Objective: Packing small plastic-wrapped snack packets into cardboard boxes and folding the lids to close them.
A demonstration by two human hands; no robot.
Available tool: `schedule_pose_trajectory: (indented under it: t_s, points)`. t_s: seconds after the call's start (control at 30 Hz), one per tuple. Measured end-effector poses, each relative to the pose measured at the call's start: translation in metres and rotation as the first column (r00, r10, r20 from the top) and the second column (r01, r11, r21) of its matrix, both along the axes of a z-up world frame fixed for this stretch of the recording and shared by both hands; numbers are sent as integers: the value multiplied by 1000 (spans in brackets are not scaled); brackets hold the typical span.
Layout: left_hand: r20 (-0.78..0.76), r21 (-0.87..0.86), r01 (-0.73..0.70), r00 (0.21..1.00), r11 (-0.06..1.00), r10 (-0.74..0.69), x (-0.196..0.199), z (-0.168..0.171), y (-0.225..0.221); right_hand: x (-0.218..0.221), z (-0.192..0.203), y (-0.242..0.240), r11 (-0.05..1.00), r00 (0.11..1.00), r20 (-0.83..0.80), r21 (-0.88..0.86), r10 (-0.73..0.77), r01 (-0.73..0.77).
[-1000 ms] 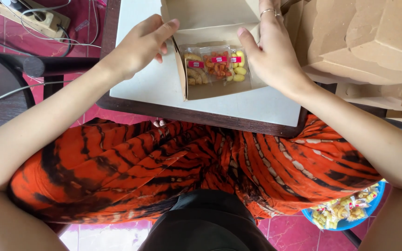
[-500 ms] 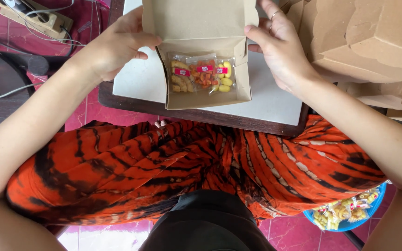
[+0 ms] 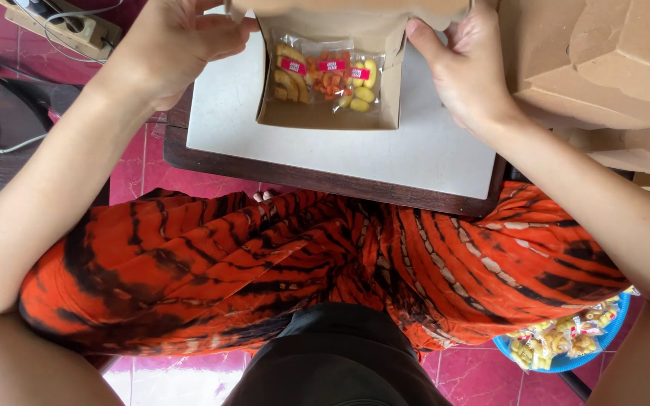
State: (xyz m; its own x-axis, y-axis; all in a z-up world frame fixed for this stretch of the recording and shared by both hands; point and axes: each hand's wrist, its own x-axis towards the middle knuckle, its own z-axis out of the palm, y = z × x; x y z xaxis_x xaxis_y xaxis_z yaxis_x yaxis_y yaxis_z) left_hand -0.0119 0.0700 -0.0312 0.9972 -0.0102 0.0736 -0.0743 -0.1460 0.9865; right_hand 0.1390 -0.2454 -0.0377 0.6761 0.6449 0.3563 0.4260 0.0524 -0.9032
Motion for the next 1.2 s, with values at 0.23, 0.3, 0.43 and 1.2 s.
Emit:
schedule_pose_trajectory:
  t_s: [0.23,0.3,0.43,1.2]
  points:
    - [-196,-178,-94,979,980,58,-2,7,-8,-21,32,4,973,970,156,-166,187,-161]
    - [-262,-202,-79,965,976,23,-5,14,-13,-23,32,4,963,967,143,-204,210,-178]
    - [-288,-202,-85,957,976,24,-7,17,-15,-19,27,3,962,966,148,-207,213,-181]
    - [95,633,59,984,772,-153,-19,30,-38,-37,33,7,798,885,416,-596,211,90]
